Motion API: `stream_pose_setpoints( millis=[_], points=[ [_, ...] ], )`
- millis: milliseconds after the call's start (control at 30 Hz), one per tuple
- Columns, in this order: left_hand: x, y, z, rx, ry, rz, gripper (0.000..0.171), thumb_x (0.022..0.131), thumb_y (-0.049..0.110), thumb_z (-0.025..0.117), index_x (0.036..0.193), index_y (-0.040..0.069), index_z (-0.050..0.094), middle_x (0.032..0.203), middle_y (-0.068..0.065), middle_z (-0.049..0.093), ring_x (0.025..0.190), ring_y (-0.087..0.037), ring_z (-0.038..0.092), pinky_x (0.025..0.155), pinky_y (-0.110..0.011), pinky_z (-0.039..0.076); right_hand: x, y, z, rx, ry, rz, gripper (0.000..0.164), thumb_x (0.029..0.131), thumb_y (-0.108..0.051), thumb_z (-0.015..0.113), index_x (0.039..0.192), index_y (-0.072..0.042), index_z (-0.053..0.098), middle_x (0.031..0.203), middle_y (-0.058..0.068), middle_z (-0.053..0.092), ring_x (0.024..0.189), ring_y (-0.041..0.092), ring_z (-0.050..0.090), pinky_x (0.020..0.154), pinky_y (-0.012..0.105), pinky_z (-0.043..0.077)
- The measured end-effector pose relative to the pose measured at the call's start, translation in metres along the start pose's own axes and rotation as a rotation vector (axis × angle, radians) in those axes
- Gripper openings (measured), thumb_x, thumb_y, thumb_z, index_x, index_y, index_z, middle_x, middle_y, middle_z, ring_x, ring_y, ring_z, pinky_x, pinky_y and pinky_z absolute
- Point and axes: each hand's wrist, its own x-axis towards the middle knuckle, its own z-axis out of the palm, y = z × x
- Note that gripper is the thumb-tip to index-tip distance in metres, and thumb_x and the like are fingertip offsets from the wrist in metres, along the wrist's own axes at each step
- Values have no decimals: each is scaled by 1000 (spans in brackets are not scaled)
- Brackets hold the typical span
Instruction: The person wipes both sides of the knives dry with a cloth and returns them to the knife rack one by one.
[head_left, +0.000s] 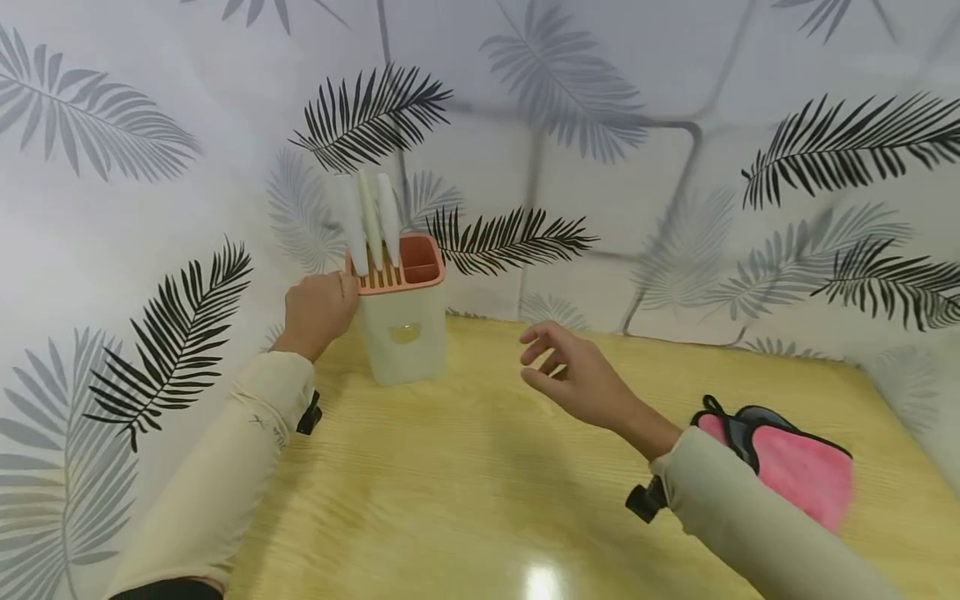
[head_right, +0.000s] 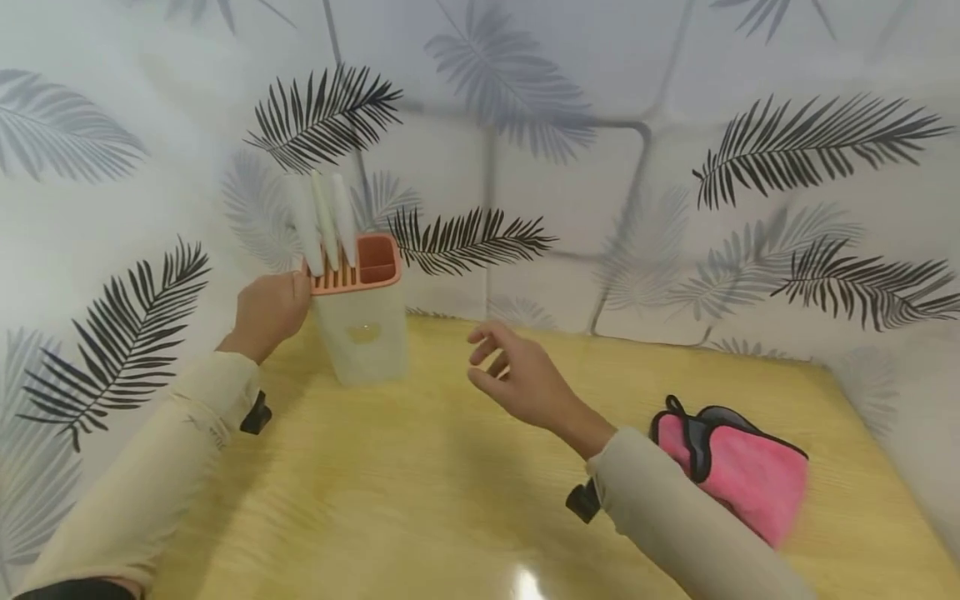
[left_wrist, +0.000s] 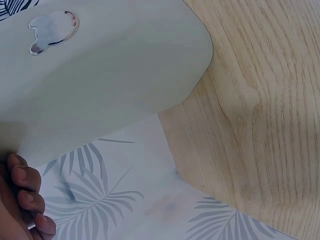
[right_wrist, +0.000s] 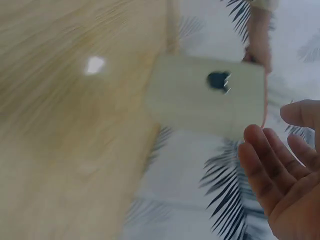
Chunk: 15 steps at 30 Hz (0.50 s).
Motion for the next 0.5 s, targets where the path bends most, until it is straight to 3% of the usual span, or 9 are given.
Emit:
stream_pose_setpoints(
  millis=[100,167,233,300,400,500],
  points=[
    [5,-4,-3,8,-31,-22,53,102,23,20,54,13,38,46,-2,31,42,-22,32,40,-32,23,-23,23,-11,-26,22,52,27,98,-17,64,123,-11,58,109,11,68,85,15,69,73,27,57],
    [4,-6,-2,3,-12,-35,52,103,27,19,59,11,41,51,-4,37,45,-25,37,45,-35,27,-40,35,-18,-32,52,88,21,97,-17,64,118,-12,60,107,9,68,85,14,69,73,26,57],
    [-1,-7,1,-3,66,-34,48,104,31,23,67,8,44,59,-8,43,52,-30,44,51,-40,32,-58,44,-23,-32,77,112,17,97,-16,64,113,-13,62,104,8,68,85,12,69,71,25,56],
    [-10,-6,3,-17,189,-1,43,102,33,29,74,6,46,68,-12,47,61,-35,49,57,-46,35,-74,53,-29,-43,92,132,13,97,-16,64,110,-12,63,102,6,68,84,8,69,70,25,56],
    [-24,6,3,-46,358,104,36,98,32,40,79,3,51,72,-15,52,66,-38,52,61,-51,38,-93,63,-39,-76,124,176,11,97,-17,64,107,-12,64,99,6,68,81,3,67,66,25,55],
    [-38,29,2,-62,383,216,29,95,27,47,79,3,54,69,-14,54,63,-37,52,58,-49,40,-105,70,-51,-121,151,244,11,99,-21,63,107,-14,64,99,7,69,75,2,63,59,25,51]
  ],
)
